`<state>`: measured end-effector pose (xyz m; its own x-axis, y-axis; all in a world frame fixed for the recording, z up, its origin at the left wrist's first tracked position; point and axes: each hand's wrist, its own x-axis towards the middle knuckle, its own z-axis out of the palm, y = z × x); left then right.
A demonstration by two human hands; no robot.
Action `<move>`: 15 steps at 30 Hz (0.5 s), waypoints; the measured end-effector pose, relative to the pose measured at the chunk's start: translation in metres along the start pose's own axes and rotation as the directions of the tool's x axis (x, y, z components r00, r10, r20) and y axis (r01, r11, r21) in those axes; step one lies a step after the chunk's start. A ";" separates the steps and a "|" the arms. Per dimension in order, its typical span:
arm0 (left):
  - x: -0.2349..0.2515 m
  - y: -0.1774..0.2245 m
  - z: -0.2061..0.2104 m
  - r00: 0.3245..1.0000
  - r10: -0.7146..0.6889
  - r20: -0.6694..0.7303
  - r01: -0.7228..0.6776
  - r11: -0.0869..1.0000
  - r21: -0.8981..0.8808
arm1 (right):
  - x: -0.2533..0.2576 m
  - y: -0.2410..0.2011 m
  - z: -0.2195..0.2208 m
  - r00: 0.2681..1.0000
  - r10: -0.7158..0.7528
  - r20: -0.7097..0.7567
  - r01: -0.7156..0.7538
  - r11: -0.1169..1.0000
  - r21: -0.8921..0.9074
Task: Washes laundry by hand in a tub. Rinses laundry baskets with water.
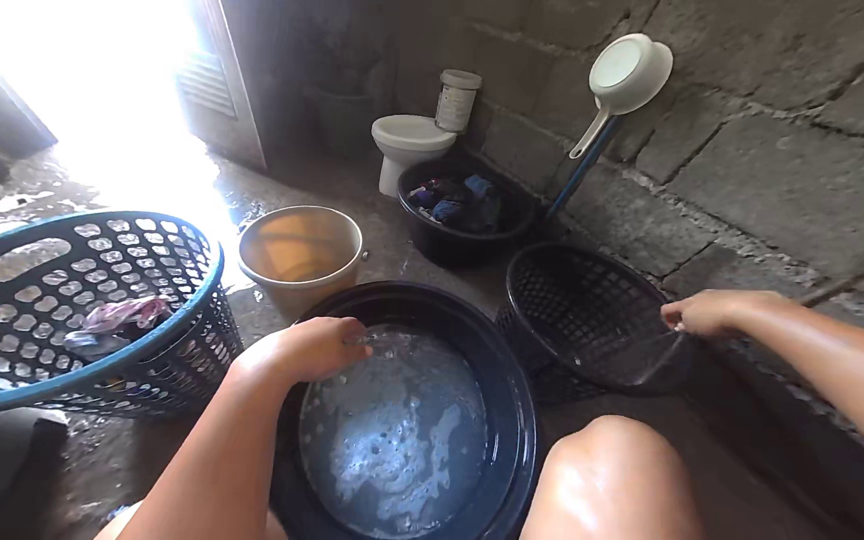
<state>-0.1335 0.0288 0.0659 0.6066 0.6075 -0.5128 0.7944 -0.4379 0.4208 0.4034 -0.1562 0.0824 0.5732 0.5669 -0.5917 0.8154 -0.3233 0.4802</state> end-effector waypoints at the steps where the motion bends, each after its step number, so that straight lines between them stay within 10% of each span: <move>1: -0.001 -0.001 -0.001 1.000 -0.001 0.000 0.001 1.000 0.002 | -0.001 0.001 0.002 1.000 0.027 0.003 -0.027 1.000 -0.013; 7: 0.002 -0.004 -0.003 1.000 0.010 -0.020 -0.010 1.000 -0.001 | -0.023 -0.049 -0.012 0.957 -0.213 -0.196 0.247 0.954 0.169; 15: -0.006 -0.004 -0.004 1.000 0.004 -0.024 -0.004 1.000 -0.017 | -0.016 0.008 -0.024 0.915 0.182 -0.359 -0.071 0.951 0.301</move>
<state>-0.1405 0.0296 0.0703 0.6086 0.6217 -0.4930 0.7912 -0.4289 0.4359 0.3991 -0.1492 0.1113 0.6442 0.7321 -0.2215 0.7590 -0.5759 0.3038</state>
